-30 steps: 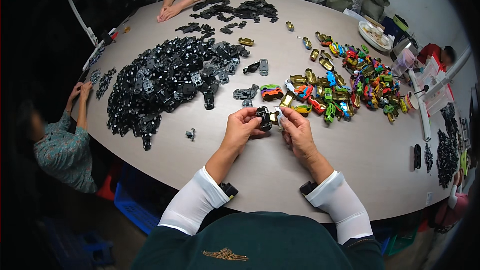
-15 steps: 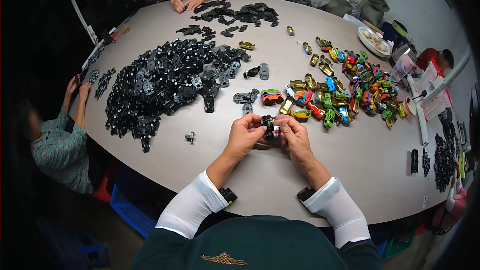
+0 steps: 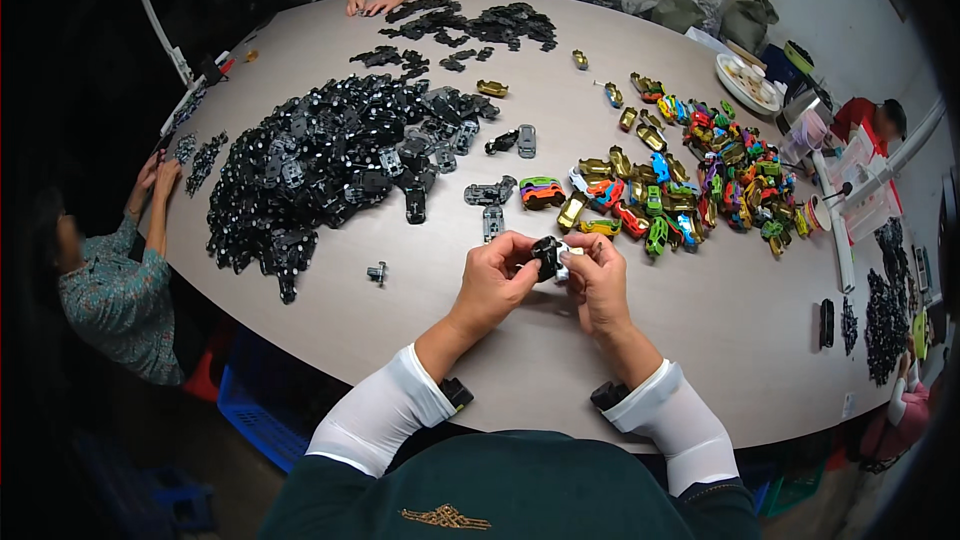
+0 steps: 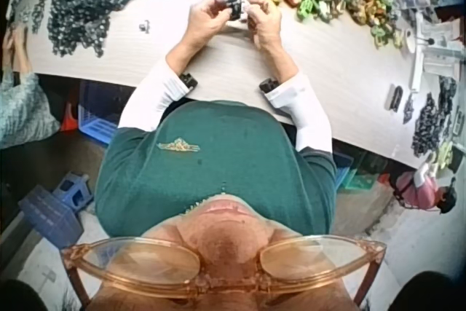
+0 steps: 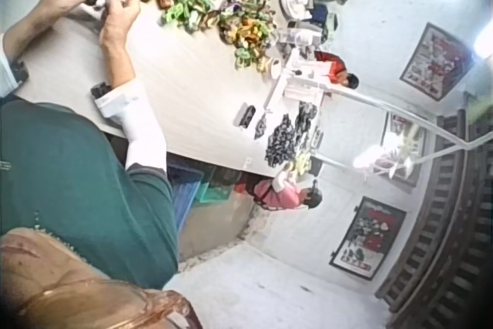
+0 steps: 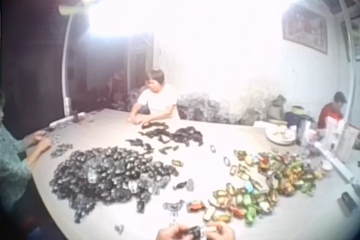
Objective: The person sits at a table and assembles small plastic components by hand. They pick up a black base part and a colored top part, then press them together to form a complete unit. The person repeats this process with various colored parts, placing the finished assemblies into a pile on the table.
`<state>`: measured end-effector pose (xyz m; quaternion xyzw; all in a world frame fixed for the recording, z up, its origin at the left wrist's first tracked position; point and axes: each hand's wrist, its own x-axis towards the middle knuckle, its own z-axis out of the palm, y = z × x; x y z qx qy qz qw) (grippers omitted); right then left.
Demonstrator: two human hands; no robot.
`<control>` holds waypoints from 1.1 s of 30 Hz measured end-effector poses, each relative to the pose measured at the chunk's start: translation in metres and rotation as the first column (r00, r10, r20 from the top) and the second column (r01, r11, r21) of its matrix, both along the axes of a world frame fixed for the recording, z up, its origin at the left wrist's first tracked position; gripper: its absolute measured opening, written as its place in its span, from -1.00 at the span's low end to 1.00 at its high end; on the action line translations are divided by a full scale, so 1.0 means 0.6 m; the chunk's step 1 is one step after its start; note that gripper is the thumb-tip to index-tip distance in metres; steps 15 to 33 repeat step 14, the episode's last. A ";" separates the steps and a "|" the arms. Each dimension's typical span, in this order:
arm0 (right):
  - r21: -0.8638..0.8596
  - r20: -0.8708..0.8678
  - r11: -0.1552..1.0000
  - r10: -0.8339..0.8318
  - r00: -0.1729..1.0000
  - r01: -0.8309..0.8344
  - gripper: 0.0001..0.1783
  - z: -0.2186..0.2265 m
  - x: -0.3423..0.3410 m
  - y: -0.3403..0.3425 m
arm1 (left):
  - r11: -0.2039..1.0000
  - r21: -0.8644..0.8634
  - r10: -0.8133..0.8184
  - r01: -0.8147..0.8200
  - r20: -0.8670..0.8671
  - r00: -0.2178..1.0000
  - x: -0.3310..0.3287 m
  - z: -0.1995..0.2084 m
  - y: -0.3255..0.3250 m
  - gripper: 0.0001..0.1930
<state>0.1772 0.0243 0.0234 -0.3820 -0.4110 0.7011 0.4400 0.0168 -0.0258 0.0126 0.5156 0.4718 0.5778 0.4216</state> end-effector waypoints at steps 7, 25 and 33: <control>-0.057 -0.069 0.998 0.036 0.997 -0.040 -0.74 0.021 -0.001 0.003 | 0.980 -0.122 -0.091 0.158 0.431 0.898 -0.008 0.005 0.006 -0.87; -0.154 0.045 0.963 0.232 0.972 -0.223 -0.72 0.022 0.002 -0.002 | 1.000 -0.017 0.002 0.001 0.193 0.981 -0.008 -0.007 0.009 -0.85; -0.154 0.045 0.963 0.232 0.972 -0.223 -0.72 0.022 0.002 -0.002 | 1.000 -0.017 0.002 0.001 0.193 0.981 -0.008 -0.007 0.009 -0.85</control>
